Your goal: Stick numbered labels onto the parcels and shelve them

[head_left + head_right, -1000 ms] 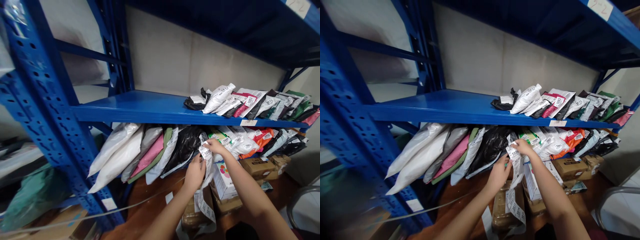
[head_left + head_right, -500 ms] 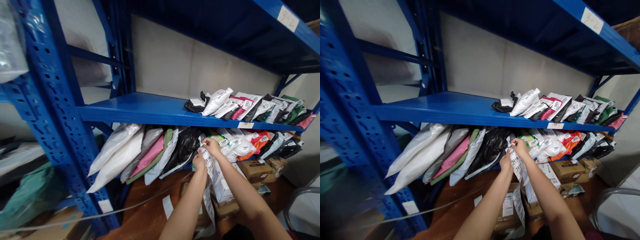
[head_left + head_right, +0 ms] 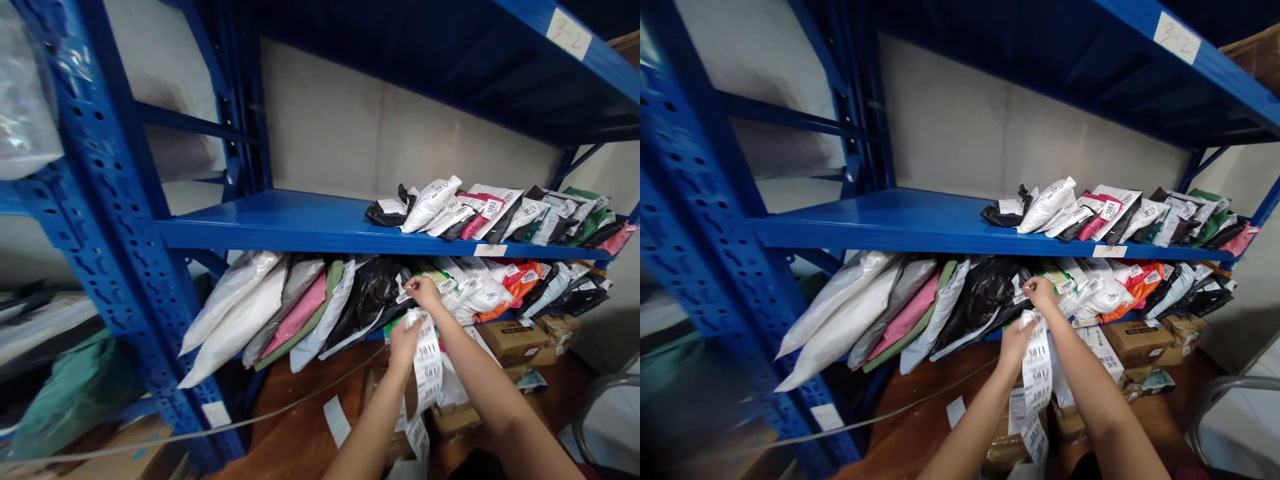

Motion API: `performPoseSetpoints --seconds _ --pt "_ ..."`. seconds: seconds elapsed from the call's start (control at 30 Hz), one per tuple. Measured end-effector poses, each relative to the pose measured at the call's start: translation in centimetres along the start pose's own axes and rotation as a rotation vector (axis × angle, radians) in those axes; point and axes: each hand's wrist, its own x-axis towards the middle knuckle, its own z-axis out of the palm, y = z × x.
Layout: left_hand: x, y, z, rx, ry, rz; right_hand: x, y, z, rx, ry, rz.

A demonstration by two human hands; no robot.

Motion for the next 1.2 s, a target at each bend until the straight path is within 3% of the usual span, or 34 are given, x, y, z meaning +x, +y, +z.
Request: performPoseSetpoints --seconds 0.1,0.17,0.3,0.4,0.5,0.6,0.77,0.97,1.2 --pt "-2.2 0.6 -2.1 0.180 -0.094 0.130 -1.1 -1.4 -0.5 -0.048 0.082 -0.110" --pt "-2.7 1.4 -3.9 0.372 -0.075 0.354 -1.7 -2.7 -0.9 -0.146 0.087 -0.296" --pt "-1.6 2.9 -6.7 0.715 0.009 0.796 -1.3 -4.5 -1.6 -0.265 -0.082 -0.599" --pt "-0.4 3.2 -7.5 0.840 -0.045 0.969 -0.2 -4.8 -1.4 -0.056 -0.210 -0.645" --pt "0.3 3.0 -7.3 0.917 -0.103 1.031 0.6 -4.5 -0.7 0.141 -0.338 -0.565" --pt "0.9 2.6 -6.7 0.903 -0.059 0.977 0.8 -3.9 -0.6 0.052 -0.415 -0.492" --pt "1.9 2.5 -5.6 0.757 -0.026 0.749 1.1 -2.9 -1.6 -0.249 -0.423 -0.563" --pt "2.7 1.8 -3.1 0.470 0.203 0.484 1.5 -2.3 -2.0 -0.177 -0.453 -0.482" --pt "5.2 0.9 -1.6 0.295 0.315 0.263 1.3 -2.0 -2.9 -0.090 -0.454 -0.440"
